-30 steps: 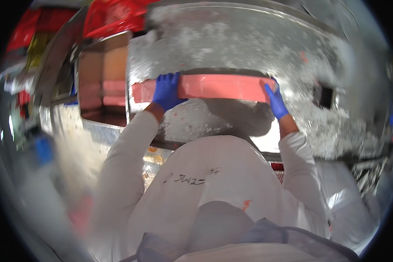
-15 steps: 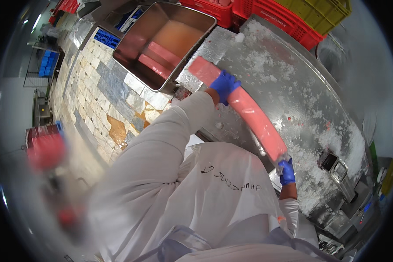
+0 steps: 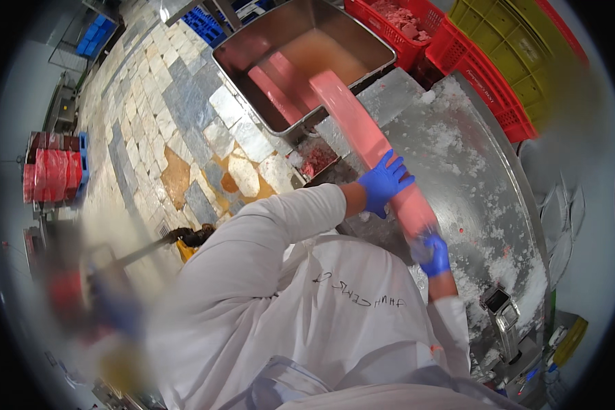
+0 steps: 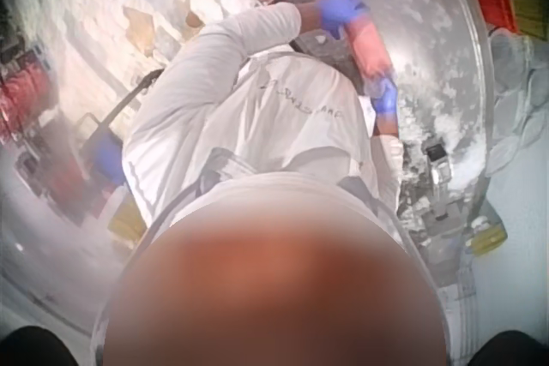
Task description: The person repeatedly scoops crushed ice from a metal table, places it into a pink plastic mold, and then removes the resulting pink block into a metal tray. The process is repeated multiple times.
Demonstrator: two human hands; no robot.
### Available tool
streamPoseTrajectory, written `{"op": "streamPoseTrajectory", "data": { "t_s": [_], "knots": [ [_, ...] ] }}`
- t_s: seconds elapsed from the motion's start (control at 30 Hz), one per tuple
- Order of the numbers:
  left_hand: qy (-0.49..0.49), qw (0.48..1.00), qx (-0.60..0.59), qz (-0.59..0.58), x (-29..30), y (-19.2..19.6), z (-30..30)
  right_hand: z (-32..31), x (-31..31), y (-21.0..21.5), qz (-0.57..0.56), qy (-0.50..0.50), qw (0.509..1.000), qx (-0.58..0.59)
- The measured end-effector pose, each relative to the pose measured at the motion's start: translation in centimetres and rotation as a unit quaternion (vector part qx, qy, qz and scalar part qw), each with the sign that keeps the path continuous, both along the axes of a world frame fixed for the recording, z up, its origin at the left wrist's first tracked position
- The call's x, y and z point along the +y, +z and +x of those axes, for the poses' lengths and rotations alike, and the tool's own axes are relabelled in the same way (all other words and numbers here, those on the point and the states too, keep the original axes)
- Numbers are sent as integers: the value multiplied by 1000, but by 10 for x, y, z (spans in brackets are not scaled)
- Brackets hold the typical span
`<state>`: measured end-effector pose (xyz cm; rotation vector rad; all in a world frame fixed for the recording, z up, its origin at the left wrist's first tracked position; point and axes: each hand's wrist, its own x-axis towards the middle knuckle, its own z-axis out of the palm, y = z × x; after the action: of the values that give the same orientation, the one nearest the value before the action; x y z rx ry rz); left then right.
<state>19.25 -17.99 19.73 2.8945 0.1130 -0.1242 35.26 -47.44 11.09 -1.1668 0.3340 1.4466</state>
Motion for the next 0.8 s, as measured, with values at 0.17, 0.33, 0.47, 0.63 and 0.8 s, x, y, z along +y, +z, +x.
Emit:
{"op": "streamPoseTrajectory", "data": {
  "t_s": [0.17, 0.33, 0.47, 0.63, 0.8],
  "knots": [
    [181, 966, -177, 58, 54, -17, -22, -40, 183, 72, 191, 179, 948, -180],
    [374, 917, 25, 138, 155, -47, -52, -63, 180, 148, 163, 239, 917, -275],
    [378, 921, 23, 89, 149, -73, -34, -45, 109, 169, 72, 155, 933, -318],
    [302, 951, 47, 39, 118, -63, -22, -37, 43, 186, 42, 98, 889, -445],
    [316, 948, -31, 26, 125, -47, -56, -46, 54, 208, 132, 152, 730, -653]
  ]
}}
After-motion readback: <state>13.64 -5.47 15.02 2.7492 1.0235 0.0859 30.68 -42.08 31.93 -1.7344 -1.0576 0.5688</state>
